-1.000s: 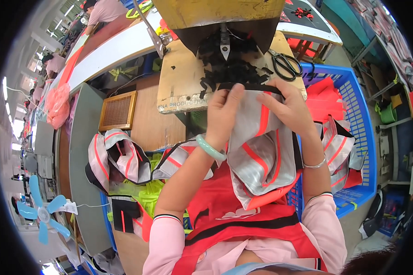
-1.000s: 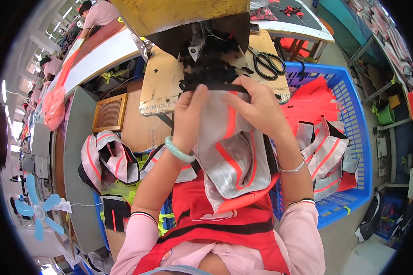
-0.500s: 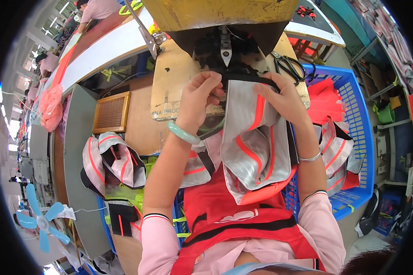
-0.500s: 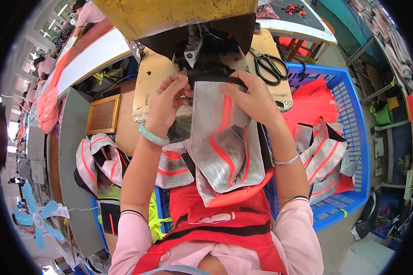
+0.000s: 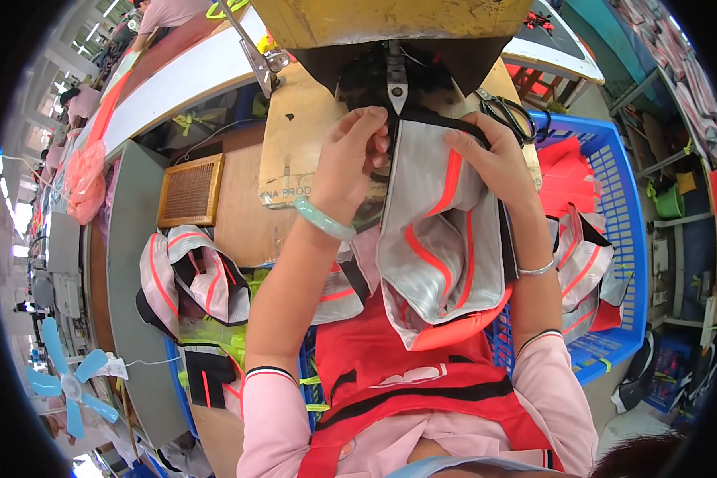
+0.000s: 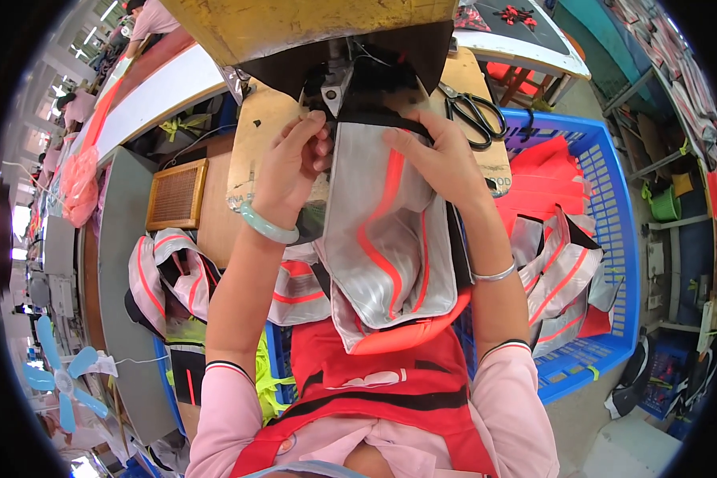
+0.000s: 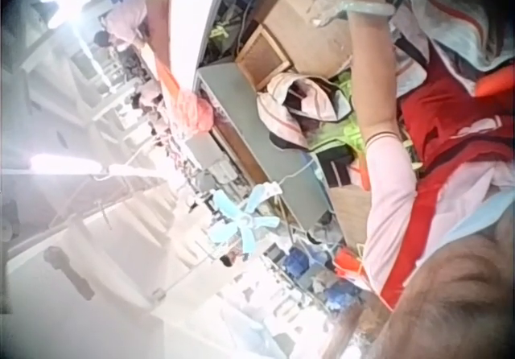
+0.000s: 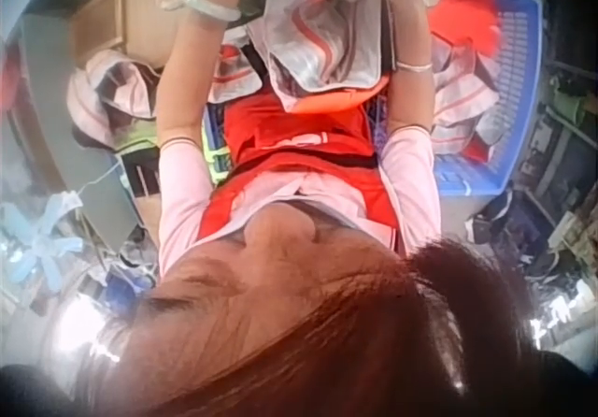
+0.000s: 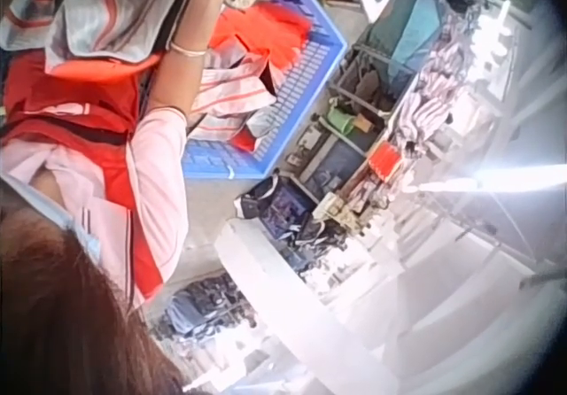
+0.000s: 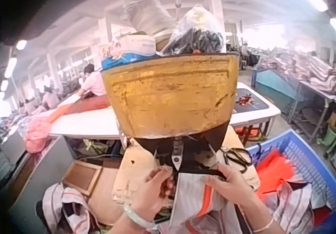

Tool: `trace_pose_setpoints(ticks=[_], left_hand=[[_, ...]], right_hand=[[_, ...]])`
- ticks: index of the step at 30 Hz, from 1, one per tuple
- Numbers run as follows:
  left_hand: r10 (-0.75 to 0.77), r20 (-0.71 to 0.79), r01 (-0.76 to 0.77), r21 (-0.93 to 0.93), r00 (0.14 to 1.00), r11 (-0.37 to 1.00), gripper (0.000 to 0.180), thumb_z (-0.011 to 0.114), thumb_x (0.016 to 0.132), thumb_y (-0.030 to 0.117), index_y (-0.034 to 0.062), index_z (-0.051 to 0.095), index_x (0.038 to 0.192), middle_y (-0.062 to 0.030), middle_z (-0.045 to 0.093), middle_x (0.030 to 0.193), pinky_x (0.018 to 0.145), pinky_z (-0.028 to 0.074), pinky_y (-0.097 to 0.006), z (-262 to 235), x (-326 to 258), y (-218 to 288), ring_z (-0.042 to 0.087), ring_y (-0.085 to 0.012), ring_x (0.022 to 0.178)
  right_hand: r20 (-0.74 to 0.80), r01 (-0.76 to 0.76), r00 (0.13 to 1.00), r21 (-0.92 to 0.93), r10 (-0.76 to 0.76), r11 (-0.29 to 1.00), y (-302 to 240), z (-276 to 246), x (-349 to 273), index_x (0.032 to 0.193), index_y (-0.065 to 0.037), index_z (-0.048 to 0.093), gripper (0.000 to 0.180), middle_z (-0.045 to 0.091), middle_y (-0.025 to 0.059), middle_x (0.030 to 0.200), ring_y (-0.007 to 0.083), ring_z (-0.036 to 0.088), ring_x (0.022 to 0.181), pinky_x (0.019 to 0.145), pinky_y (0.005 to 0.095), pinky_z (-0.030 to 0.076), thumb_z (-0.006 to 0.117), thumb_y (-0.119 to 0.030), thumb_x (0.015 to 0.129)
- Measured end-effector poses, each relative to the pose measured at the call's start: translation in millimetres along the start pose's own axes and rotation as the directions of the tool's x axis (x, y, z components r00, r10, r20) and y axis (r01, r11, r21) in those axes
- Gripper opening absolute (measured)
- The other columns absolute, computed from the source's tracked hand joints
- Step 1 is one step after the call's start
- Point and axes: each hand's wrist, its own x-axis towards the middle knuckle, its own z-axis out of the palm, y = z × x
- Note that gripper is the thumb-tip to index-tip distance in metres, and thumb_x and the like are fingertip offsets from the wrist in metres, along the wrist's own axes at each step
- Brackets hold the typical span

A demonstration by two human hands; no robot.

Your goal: Inspecting and aligning textile pieces on a workstation in a garment factory.

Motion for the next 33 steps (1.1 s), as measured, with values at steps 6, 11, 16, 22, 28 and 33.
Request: trace_pose_setpoints(ticks=[6, 11, 16, 22, 28, 33], left_hand=[[-0.024, -0.04, 0.02, -0.094, 0.999, 0.995, 0.01, 0.064, 0.089, 0.018, 0.0098, 0.059, 0.089, 0.0024, 0.052, 0.074, 0.053, 0.036, -0.023, 1, 1, -2, 0.047, -0.0072, 0.062], [0.084, -0.013, -0.084, -0.02, 0.996, 0.996, 0.01, 0.062, 0.091, 0.016, 0.0064, 0.06, 0.091, 0.0001, 0.055, 0.076, 0.059, 0.041, -0.024, -21, -13, 2, 0.051, -0.0096, 0.066], [-0.137, 0.276, -0.156, 0.814, 0.951, 0.559, 0.028, 0.063, 0.088, 0.015, 0.0003, 0.06, 0.112, -0.0078, 0.062, 0.095, 0.085, 0.047, -0.029, -62, -68, -38, 0.06, -0.0166, 0.094], [-0.114, 0.757, -0.551, 0.561, 0.644, 0.618, 0.076, 0.077, 0.074, 0.034, 0.0017, 0.045, 0.135, -0.0186, 0.048, 0.137, 0.106, 0.036, -0.037, -22, -102, -40, 0.045, -0.0303, 0.128], [-0.234, 0.638, -0.357, 0.656, 0.734, 0.665, 0.046, 0.075, 0.076, 0.026, -0.0016, 0.061, 0.109, -0.0165, 0.067, 0.088, 0.073, 0.049, -0.034, -6, -136, -11, 0.065, -0.0293, 0.077], [0.06, 0.335, -0.336, 0.881, 0.94, 0.334, 0.045, 0.071, 0.08, 0.026, -0.0013, 0.06, 0.113, -0.0227, 0.065, 0.092, 0.072, 0.05, -0.041, -25, -148, -21, 0.064, -0.0388, 0.085]], right_hand=[[-0.001, -0.02, 1.0, 0.004, 0.02, 1.0, -1, 0, -3, 0.097, 0.001, 0.061, 0.028, 0.056, -0.0034, 0.082, 0.0045, 0.048, 0.078, 0.071, 0.021, 0.041, 0.066, -0.026, 0.09], [0.009, -0.015, 1.0, -0.021, 0.015, 1.0, 8, -13, -17, 0.097, 0.0, 0.061, 0.025, 0.055, -0.0043, 0.082, 0.0049, 0.048, 0.08, 0.071, 0.0208, 0.041, 0.065, -0.024, 0.09], [0.41, -0.018, 0.907, 0.262, -0.094, 0.965, 19, -3, -58, 0.082, 0.0, 0.062, 0.029, 0.058, 0.0011, 0.077, 0.0099, 0.052, 0.074, 0.066, 0.0244, 0.041, 0.063, -0.028, 0.09], [0.433, -0.197, 0.551, 0.898, -0.713, 0.393, -12, 43, -74, 0.06, -0.008, 0.061, 0.051, 0.052, 0.0017, 0.051, 0.0169, 0.043, 0.039, 0.042, 0.0319, 0.031, 0.056, -0.046, 0.094], [0.293, -0.022, 0.602, 0.936, -0.743, 0.351, -29, 51, -74, 0.053, -0.007, 0.058, 0.048, 0.05, 0.0036, 0.049, 0.0179, 0.048, 0.05, 0.054, 0.0333, 0.04, 0.059, -0.034, 0.092], [0.385, -0.043, 0.917, 0.357, -0.105, 0.933, -19, -10, -86, 0.11, 0.001, 0.066, 0.041, 0.068, 0.0123, 0.103, 0.024, 0.063, 0.1, 0.092, 0.0346, 0.046, 0.058, -0.035, 0.092]])
